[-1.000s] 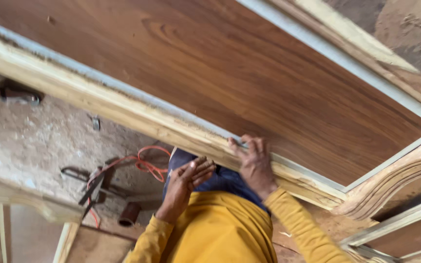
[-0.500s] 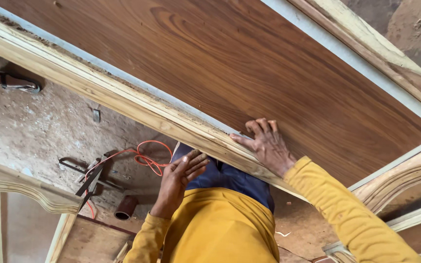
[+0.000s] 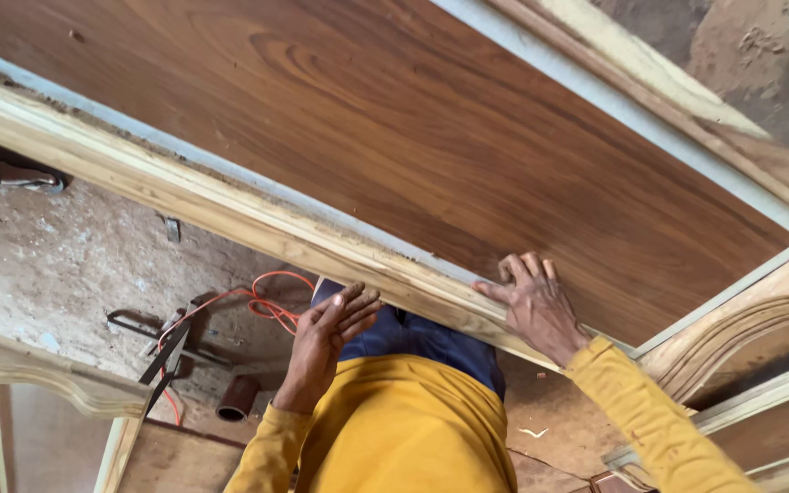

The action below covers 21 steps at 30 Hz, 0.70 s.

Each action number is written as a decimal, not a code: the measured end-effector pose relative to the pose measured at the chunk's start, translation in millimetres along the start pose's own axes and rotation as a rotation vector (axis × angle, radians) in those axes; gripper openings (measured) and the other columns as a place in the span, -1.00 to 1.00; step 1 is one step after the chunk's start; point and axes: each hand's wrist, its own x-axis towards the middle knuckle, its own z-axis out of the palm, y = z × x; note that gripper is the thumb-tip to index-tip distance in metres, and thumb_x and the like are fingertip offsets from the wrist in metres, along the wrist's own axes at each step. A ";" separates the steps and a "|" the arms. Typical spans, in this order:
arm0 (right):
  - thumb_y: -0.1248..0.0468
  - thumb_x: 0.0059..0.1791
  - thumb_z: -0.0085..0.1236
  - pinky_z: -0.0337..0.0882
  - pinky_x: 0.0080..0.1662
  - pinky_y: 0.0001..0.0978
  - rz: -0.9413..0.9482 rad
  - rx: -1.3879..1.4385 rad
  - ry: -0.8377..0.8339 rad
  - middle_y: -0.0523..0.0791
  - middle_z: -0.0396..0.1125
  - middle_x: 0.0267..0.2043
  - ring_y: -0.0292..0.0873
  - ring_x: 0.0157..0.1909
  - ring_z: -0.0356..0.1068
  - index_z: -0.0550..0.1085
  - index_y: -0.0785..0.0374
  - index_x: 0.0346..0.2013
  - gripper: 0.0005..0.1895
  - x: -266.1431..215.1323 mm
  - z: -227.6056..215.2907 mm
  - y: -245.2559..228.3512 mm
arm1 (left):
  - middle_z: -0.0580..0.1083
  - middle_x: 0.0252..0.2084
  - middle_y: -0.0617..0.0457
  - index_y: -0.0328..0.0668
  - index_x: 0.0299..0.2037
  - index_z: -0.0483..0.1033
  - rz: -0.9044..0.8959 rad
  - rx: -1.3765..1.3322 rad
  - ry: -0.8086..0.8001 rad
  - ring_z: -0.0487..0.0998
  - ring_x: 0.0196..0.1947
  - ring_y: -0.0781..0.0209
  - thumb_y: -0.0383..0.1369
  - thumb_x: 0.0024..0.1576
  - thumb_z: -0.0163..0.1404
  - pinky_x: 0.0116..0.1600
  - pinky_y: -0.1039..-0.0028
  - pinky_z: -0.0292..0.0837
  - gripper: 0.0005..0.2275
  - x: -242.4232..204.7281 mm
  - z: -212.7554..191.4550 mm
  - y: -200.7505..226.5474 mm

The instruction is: The person applies a brown putty-like substance into the grooves of a wooden door frame using their fingers. They repeatedly take small amounts of the substance and press it into the gaps along the frame's edges.

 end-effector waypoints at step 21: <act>0.37 -0.15 -0.17 0.19 -0.61 -0.39 -0.079 0.214 -0.120 -0.27 0.05 -0.81 -0.29 -0.75 -0.05 0.43 -0.20 0.28 -0.28 28.3 -14.4 2.4 | 0.51 0.17 -0.32 -0.57 0.28 0.31 0.007 0.033 0.019 0.58 0.13 -0.04 -0.24 0.31 -0.16 0.19 0.28 0.52 -0.52 -2.1 6.5 12.0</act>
